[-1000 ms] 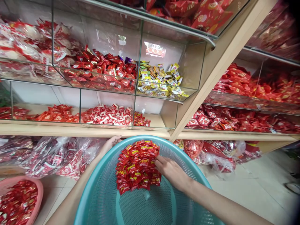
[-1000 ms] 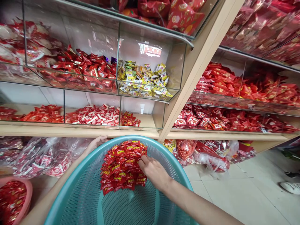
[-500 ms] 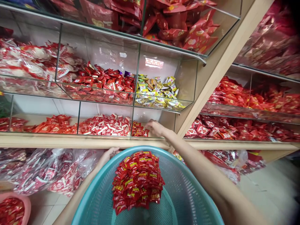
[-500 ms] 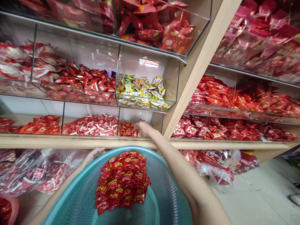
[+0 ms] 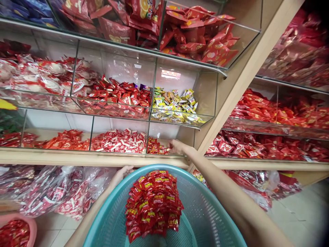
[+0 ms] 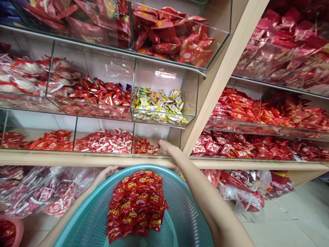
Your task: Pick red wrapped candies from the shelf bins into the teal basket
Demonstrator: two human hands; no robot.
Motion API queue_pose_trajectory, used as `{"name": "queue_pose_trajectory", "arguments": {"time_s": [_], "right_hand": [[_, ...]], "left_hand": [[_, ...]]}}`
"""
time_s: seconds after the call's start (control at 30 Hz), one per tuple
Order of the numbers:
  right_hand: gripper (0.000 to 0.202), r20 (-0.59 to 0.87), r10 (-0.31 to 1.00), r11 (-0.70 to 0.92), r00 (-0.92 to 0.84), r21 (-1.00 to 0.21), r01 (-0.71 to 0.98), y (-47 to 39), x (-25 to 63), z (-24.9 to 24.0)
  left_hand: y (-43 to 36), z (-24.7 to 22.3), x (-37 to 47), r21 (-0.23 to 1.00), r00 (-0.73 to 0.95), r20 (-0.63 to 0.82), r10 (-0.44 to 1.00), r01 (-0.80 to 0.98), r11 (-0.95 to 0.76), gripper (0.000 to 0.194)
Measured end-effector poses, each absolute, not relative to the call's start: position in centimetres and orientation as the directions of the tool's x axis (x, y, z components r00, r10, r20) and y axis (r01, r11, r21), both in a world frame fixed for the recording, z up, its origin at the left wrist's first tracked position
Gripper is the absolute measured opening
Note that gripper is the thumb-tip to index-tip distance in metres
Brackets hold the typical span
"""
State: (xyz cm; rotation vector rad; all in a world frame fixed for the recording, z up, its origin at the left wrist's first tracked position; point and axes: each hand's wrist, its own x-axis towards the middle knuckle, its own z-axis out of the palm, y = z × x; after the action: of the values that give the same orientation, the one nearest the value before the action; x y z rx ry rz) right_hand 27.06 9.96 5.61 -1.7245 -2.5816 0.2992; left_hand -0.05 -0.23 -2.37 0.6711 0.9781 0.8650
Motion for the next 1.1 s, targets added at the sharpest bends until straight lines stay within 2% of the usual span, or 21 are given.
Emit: {"name": "queue_pose_trajectory", "arguments": {"time_s": [0.17,0.27,0.33,0.43,0.6,0.77,0.8,0.87,0.97,1.03,1.1], "right_hand": [[0.019,0.0,0.942,0.331,-0.336,-0.172,0.928,9.3,27.7,6.3],[0.023,-0.007,0.944,0.323,-0.33,-0.184,0.929,9.3,27.6,6.5],[0.03,0.0,0.937,0.339,-0.349,-0.242,0.909,9.6,27.7,6.6],[0.027,0.05,0.924,0.372,-0.379,-0.345,0.862,10.2,28.2,6.7],[0.034,-0.048,0.899,0.388,-0.436,-0.374,0.842,11.0,28.4,5.8],[0.011,-0.074,0.914,0.333,-0.4,-0.428,0.84,10.6,28.0,5.3],[0.011,-0.059,0.919,0.324,-0.391,-0.456,0.829,10.3,28.1,5.6],[0.021,-0.024,0.923,0.298,-0.385,-0.589,0.751,9.2,28.4,6.5],[0.033,0.016,0.918,0.228,-0.396,-0.838,0.495,6.5,28.6,8.4],[0.036,0.022,0.912,0.187,-0.41,-0.912,0.366,4.2,28.4,9.7],[0.036,0.003,0.893,0.165,-0.45,-0.932,0.322,1.7,27.7,11.0]], "left_hand": [[0.2,-2.9,-0.3,0.824,0.278,-0.411,0.868,-0.293,0.484,0.026],[0.2,-3.0,-0.3,0.818,0.287,-0.419,0.862,-0.292,0.495,0.028],[0.1,-3.0,-0.3,0.807,0.293,-0.426,0.856,-0.305,0.505,0.028],[-0.1,-2.7,-0.3,0.797,0.285,-0.427,0.858,-0.329,0.506,0.026],[-0.5,-2.1,-0.3,0.781,0.265,-0.456,0.85,-0.339,0.525,0.024],[-0.6,-2.2,-0.2,0.794,0.283,-0.42,0.862,-0.346,0.5,0.028],[-0.6,-2.3,-0.2,0.797,0.284,-0.415,0.865,-0.345,0.496,0.029],[-0.5,-2.5,-0.3,0.799,0.291,-0.414,0.863,-0.339,0.497,0.03],[-0.3,-2.7,-0.4,0.798,0.298,-0.414,0.86,-0.336,0.5,0.031],[-0.3,-2.8,-0.4,0.801,0.292,-0.403,0.867,-0.346,0.489,0.032],[-0.3,-2.9,-0.4,0.804,0.293,-0.386,0.875,-0.358,0.474,0.033]]}}
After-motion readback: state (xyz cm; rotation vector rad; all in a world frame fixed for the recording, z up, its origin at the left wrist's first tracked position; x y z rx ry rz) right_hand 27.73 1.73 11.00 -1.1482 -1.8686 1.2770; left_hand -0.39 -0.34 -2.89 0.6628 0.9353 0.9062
